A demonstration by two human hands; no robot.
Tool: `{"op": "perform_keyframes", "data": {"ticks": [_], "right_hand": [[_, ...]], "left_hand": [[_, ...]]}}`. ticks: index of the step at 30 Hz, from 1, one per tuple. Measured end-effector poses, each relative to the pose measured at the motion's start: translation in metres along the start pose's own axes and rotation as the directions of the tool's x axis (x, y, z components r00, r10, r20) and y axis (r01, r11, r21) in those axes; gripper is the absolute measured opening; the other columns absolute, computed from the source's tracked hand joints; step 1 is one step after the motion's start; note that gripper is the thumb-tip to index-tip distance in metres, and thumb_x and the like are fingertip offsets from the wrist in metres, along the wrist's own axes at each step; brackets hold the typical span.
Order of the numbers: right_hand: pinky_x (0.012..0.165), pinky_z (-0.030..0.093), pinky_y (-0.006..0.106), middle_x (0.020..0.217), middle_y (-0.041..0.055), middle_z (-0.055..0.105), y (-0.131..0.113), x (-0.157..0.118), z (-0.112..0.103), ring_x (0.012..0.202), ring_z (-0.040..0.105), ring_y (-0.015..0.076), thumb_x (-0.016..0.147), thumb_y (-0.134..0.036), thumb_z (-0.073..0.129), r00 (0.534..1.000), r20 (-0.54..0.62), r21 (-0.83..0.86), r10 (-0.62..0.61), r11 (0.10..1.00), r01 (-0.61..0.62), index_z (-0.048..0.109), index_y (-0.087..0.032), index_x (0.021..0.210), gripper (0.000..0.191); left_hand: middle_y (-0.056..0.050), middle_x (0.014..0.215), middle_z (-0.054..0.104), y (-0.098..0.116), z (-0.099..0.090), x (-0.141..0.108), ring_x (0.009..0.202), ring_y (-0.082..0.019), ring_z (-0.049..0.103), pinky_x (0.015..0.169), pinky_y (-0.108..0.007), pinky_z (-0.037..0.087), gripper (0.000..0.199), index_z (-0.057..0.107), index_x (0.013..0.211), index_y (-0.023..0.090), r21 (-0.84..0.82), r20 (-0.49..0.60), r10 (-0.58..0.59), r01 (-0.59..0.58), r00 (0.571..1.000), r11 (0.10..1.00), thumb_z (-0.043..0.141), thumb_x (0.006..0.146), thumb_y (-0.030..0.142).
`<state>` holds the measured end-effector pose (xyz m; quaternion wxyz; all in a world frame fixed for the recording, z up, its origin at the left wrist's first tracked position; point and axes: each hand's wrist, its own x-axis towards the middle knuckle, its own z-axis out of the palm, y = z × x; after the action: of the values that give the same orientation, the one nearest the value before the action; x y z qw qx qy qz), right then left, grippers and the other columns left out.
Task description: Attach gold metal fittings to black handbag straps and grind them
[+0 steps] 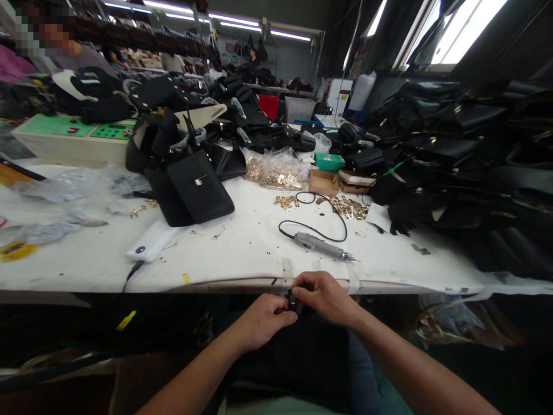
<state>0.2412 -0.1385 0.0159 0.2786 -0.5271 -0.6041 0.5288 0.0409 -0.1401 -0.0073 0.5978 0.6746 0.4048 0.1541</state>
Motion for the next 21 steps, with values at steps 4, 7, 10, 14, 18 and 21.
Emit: {"op": "perform_keyframes", "data": {"ticks": [4,7,10,14,18,21], "right_hand": [[0.053,0.045,0.021,0.062,-0.0006,0.068,0.026,0.011,0.009,0.053,0.058,0.0118,0.085,-0.03,0.061,0.989,-0.043,0.108,0.141,0.985,-0.136,0.069,-0.015,0.084,0.017],[0.052,0.045,0.021,0.061,0.0002,0.068,0.025,0.027,0.009,0.051,0.058,0.0112,0.085,-0.03,0.061,0.986,-0.086,0.136,0.145,0.982,-0.133,0.069,-0.015,0.083,0.017],[0.051,0.046,0.02,0.06,0.0006,0.068,0.019,0.041,0.007,0.05,0.059,0.0108,0.083,-0.027,0.063,0.981,-0.094,0.127,0.169,0.98,-0.156,0.07,-0.015,0.08,0.014],[0.05,0.047,0.019,0.057,-0.0004,0.067,0.026,0.052,0.004,0.049,0.059,0.0108,0.082,-0.024,0.065,0.977,-0.091,0.18,0.194,0.968,-0.176,0.07,-0.015,0.079,0.012],[0.047,0.045,0.019,0.056,-0.0006,0.067,0.035,0.057,0.001,0.046,0.058,0.011,0.083,-0.024,0.064,0.974,-0.111,0.164,0.196,0.971,-0.177,0.071,-0.015,0.078,0.012],[0.049,0.045,0.02,0.055,-0.0004,0.068,0.031,0.062,-0.003,0.047,0.06,0.0115,0.082,-0.023,0.064,0.971,-0.17,0.033,0.169,0.986,-0.166,0.073,-0.016,0.078,0.012]], "left_hand": [[-0.001,0.075,0.068,-0.021,0.011,0.006,0.072,-0.019,0.061,0.064,-0.027,0.041,0.028,0.067,0.075,0.02,0.264,-0.156,0.062,-0.019,0.986,0.964,0.05,0.094,0.033],[-0.006,0.088,0.071,-0.025,0.008,0.011,0.083,-0.021,0.064,0.078,-0.032,0.045,0.028,0.067,0.089,0.02,0.446,-0.248,0.144,-0.019,0.958,0.895,0.044,0.099,0.032],[-0.007,0.092,0.069,-0.023,0.003,0.015,0.086,-0.022,0.064,0.082,-0.033,0.047,0.029,0.066,0.093,0.02,0.514,-0.287,0.189,-0.015,0.939,0.858,0.04,0.101,0.029],[-0.007,0.097,0.066,-0.019,0.0,0.02,0.092,-0.022,0.062,0.084,-0.034,0.048,0.015,0.065,0.099,0.021,0.566,-0.347,0.246,-0.008,0.905,0.824,0.051,0.097,0.025],[-0.005,0.096,0.066,-0.013,-0.004,0.026,0.092,-0.023,0.061,0.082,-0.034,0.046,0.006,0.063,0.097,0.021,0.66,-0.353,0.273,0.032,0.895,0.75,0.061,0.092,0.02],[-0.004,0.094,0.068,-0.009,-0.008,0.032,0.093,-0.025,0.06,0.081,-0.037,0.044,0.01,0.064,0.095,0.023,0.746,-0.355,0.311,0.066,0.882,0.663,0.069,0.088,0.023]]}}
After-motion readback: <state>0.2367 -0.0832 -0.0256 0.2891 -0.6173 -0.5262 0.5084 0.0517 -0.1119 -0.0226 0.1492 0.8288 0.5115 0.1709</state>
